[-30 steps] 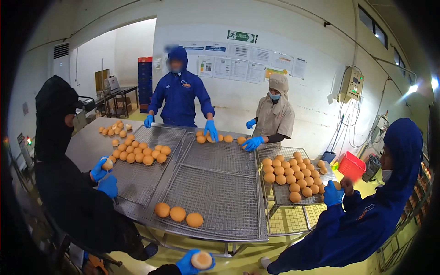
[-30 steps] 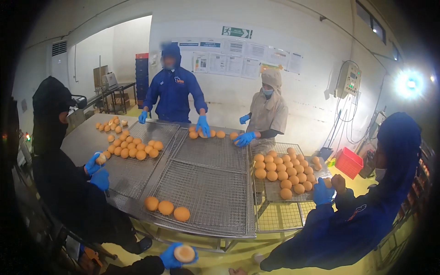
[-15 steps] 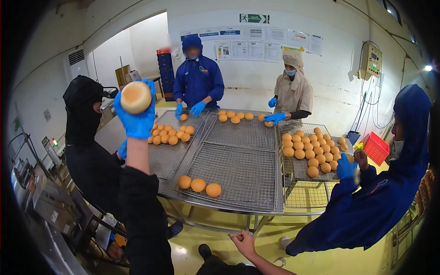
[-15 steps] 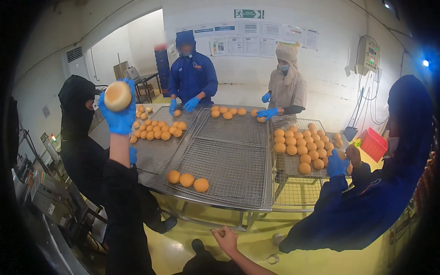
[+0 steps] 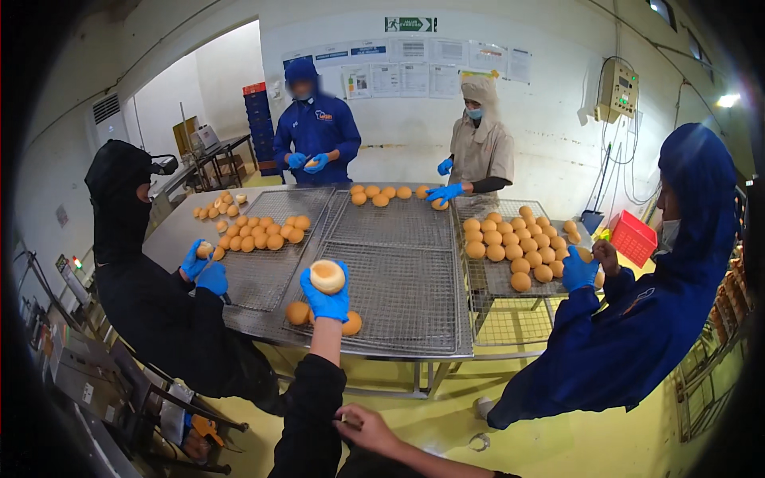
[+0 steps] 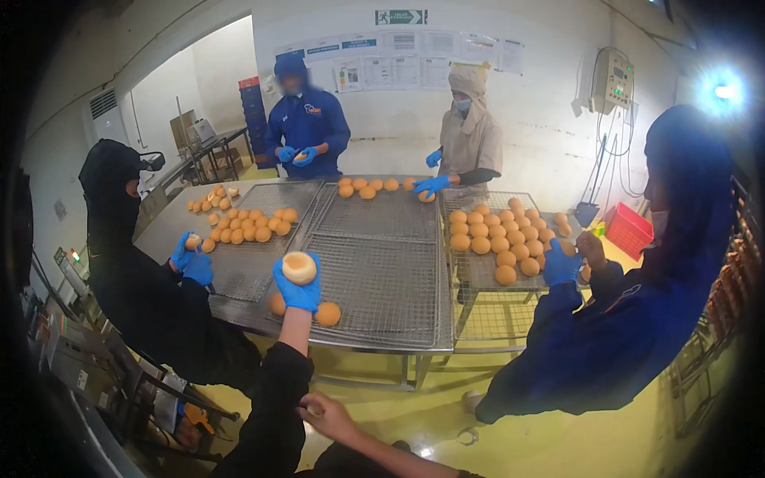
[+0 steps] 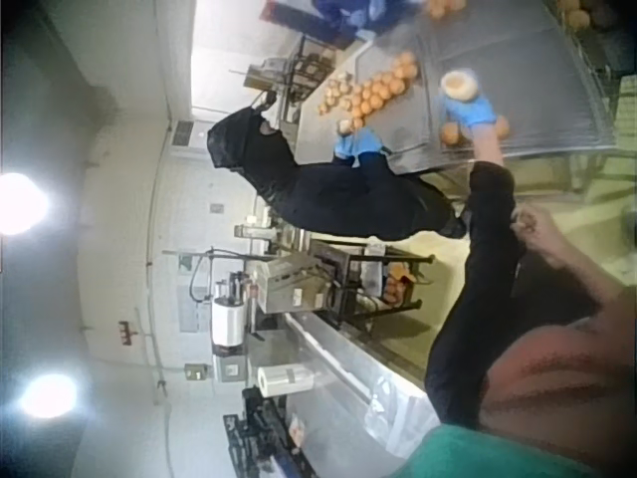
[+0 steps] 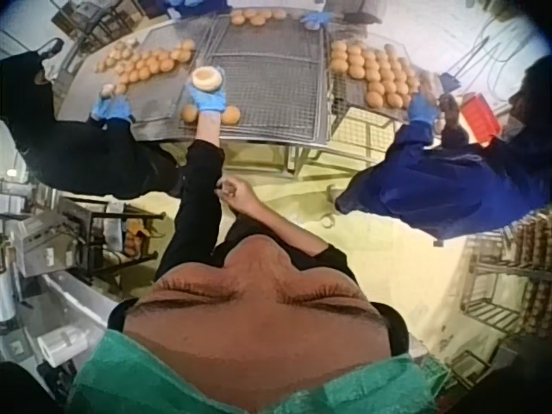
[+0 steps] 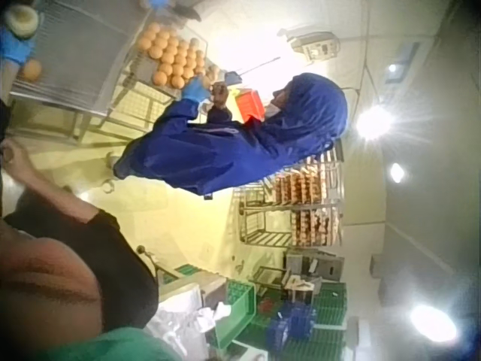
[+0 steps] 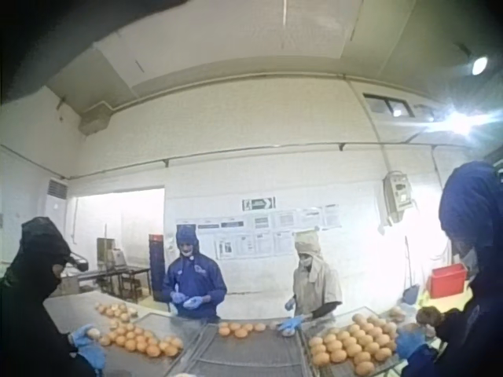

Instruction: The person picks up round bread buns from a metal wire rack and separates them into two halves. They then place the halves back onto the rack in a specific arrangement. The person wears blue gloves and works alongside other staff in a commercial kitchen environment.

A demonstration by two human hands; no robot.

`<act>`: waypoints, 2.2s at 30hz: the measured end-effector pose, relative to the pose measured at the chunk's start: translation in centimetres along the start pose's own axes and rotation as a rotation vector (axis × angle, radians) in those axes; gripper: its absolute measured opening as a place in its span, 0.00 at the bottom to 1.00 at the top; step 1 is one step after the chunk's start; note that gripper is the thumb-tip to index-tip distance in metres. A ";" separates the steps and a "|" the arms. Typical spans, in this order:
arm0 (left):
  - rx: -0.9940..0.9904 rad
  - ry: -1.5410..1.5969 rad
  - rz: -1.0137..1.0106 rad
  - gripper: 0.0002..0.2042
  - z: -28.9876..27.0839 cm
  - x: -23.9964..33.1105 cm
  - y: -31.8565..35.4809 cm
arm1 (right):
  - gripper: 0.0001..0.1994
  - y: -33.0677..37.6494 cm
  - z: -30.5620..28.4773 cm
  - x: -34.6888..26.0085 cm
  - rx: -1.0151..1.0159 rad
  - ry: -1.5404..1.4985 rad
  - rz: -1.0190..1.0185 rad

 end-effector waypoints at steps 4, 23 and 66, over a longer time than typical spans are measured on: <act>0.083 -0.055 -0.010 0.20 -2.5 -1.9 -1.0 | 0.08 0.8 0.7 1.5 0.024 0.011 -0.055; -0.047 0.360 -0.343 0.28 2.5 -0.8 16.8 | 0.08 2.4 -10.7 0.4 0.392 0.002 0.107; -0.113 0.255 -0.557 0.30 1.1 2.0 8.3 | 0.06 -11.7 -7.3 -5.4 0.844 0.810 -0.227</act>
Point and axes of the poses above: each hand's wrist, its own y-axis away from the middle knuckle, its own z-axis out of the palm, x = y × z, the point moved 9 cm from there along -y, towards the middle knuckle, and after that the axes turned 2 degrees about -x, right-handed, at the moved point
